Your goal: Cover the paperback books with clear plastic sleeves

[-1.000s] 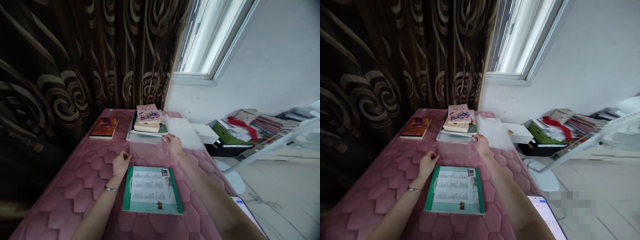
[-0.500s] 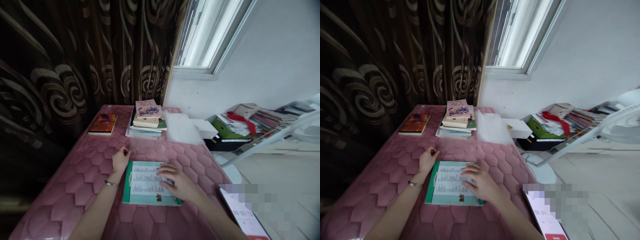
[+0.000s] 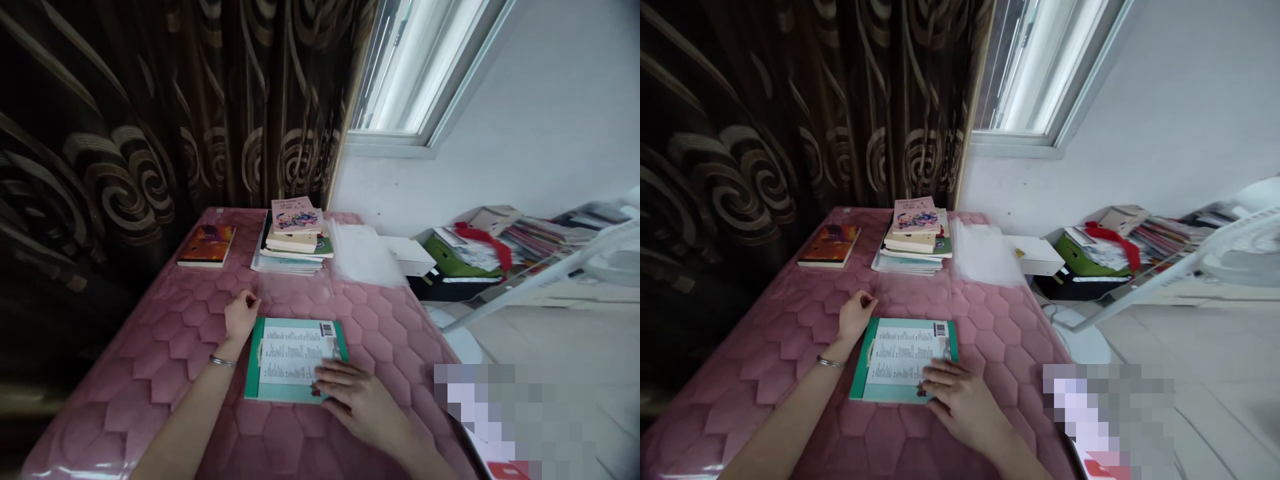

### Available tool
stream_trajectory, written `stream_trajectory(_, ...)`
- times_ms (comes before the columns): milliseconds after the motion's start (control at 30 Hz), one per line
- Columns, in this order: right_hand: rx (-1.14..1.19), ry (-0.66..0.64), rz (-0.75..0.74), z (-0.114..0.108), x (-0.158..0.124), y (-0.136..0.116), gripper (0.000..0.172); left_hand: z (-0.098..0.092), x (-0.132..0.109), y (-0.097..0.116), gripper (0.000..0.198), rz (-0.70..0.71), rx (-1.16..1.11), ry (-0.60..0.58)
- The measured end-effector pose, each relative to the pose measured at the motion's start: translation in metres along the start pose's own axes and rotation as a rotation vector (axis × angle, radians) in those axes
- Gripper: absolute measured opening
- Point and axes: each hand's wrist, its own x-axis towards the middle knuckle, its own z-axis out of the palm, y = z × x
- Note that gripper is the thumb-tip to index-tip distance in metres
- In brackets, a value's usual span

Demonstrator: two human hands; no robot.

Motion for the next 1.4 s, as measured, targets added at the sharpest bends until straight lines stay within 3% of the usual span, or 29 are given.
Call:
stream_trajectory(133,0.019,-0.004,0.013,-0.002,0.002,0.001,0.023,-0.017,-0.002,0.002,0.009,-0.005,-0.015,0.016)
stream_trajectory(233,0.012,0.012,0.005,-0.002,0.001,0.001,0.025,-0.041,-0.024,0.005,0.006,0.2,-0.049,-0.039)
stream_trajectory(367,-0.012,0.013,-0.023,0.0,-0.002,0.003,0.027,-0.066,-0.077,-0.001,0.018,0.596,-0.076,-0.396)
stream_trajectory(467,-0.036,0.037,-0.041,0.002,-0.003,0.005,0.026,-0.072,-0.109,-0.012,0.043,0.706,0.016,-0.549)
stream_trajectory(600,-0.05,0.064,-0.041,0.003,-0.004,0.005,0.025,-0.071,-0.123,-0.018,0.048,0.69,0.072,-0.536)
stream_trajectory(1400,-0.093,0.165,-0.101,0.006,-0.007,0.003,0.021,-0.074,-0.119,-0.016,0.042,0.655,0.005,-0.569)
